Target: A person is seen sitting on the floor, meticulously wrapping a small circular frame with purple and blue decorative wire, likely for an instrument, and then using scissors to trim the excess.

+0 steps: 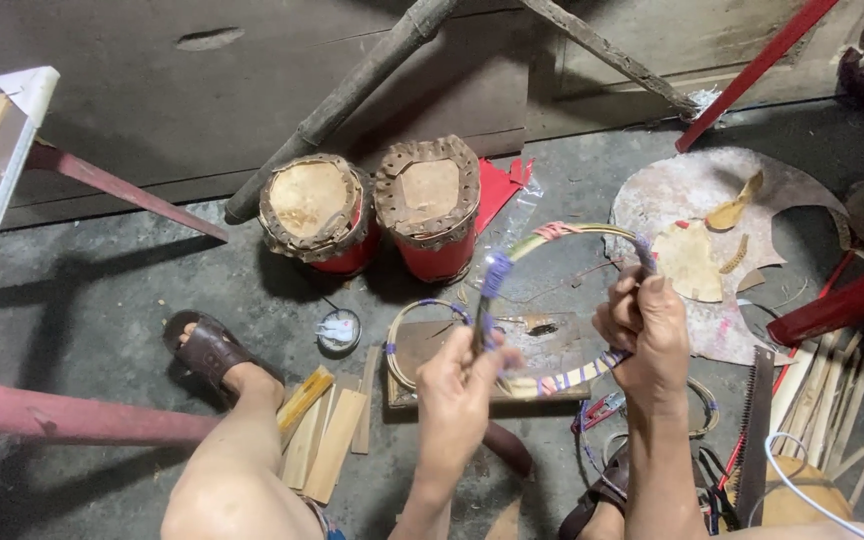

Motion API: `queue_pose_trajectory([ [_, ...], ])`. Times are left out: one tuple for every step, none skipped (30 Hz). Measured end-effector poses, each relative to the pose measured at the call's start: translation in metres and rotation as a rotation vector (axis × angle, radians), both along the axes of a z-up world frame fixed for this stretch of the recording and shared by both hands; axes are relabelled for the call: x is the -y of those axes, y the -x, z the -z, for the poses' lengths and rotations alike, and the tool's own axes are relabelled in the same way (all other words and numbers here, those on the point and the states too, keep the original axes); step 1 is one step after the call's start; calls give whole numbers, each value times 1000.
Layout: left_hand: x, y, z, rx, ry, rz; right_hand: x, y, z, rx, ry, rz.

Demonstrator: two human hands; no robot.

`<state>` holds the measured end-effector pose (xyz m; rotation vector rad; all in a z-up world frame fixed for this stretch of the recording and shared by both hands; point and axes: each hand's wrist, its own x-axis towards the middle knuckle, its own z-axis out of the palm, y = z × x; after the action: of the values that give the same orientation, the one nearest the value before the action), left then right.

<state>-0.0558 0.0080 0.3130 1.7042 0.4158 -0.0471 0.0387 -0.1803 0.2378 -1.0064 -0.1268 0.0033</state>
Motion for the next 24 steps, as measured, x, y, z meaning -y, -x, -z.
queue_pose_trajectory([
  [-2, -1, 11, 1, 0, -1, 0, 2, 1, 1, 0, -1],
  [-3, -3, 23, 186, -26, -28, 1, 3, 2, 96, 71, -5],
  [-4, -6, 34, 372, -50, -55, 2, 4, 3, 191, 142, -8],
  [-8, -8, 34, 373, -49, -48, 5, 4, 1, 192, 143, -1],
  [-11, -10, 34, 302, 34, 40, 8, 5, -1, 151, 145, -15],
  [-15, -11, 34, 229, 116, 123, 10, 4, -3, 110, 146, -33],
  [-21, -10, 31, 231, 116, 125, 13, 4, -3, 112, 146, -31],
  [-26, -10, 28, 272, 294, 182, 15, 3, -2, 103, 131, -73],
  [-32, -9, 25, 310, 472, 239, 18, 2, -2, 93, 117, -115],
  [-33, -9, 24, 312, 469, 243, 13, 5, -5, 97, 114, -112],
  [-34, -8, 22, 307, 503, 225, 9, 7, -8, 43, 48, -127],
  [-34, -8, 21, 300, 539, 205, 5, 10, -11, -11, -16, -142],
  [-30, -9, 22, 300, 538, 210, 2, 9, -10, -10, -17, -138],
  [-25, -9, 24, 339, 214, 113, -1, 10, -8, 11, -18, -119],
  [-20, -9, 27, 369, -110, 13, -3, 11, -5, 31, -18, -99],
  [-21, -11, 34, 366, -107, 18, -7, 14, -5, 27, -16, -95],
  [-21, -13, 41, 336, -194, -50, -12, 16, -5, 29, 3, -88],
  [-23, -14, 47, 304, -283, -119, -17, 18, -5, 30, 21, -84],
  [-23, -13, 43, 301, -281, -117, -17, 17, -9, 26, 23, -82],
  [-23, -14, 39, 257, -87, -184, -16, 13, -14, -63, 45, -123],
  [-23, -15, 35, 212, 107, -251, -16, 10, -19, -153, 68, -163],
  [-23, -16, 40, 212, 108, -252, -12, 6, -17, -153, 69, -164],
  [-24, -17, 45, 265, 159, -304, -9, 2, -15, -182, 95, -138],
  [-26, -18, 50, 322, 208, -357, -7, -2, -14, -208, 120, -114],
])
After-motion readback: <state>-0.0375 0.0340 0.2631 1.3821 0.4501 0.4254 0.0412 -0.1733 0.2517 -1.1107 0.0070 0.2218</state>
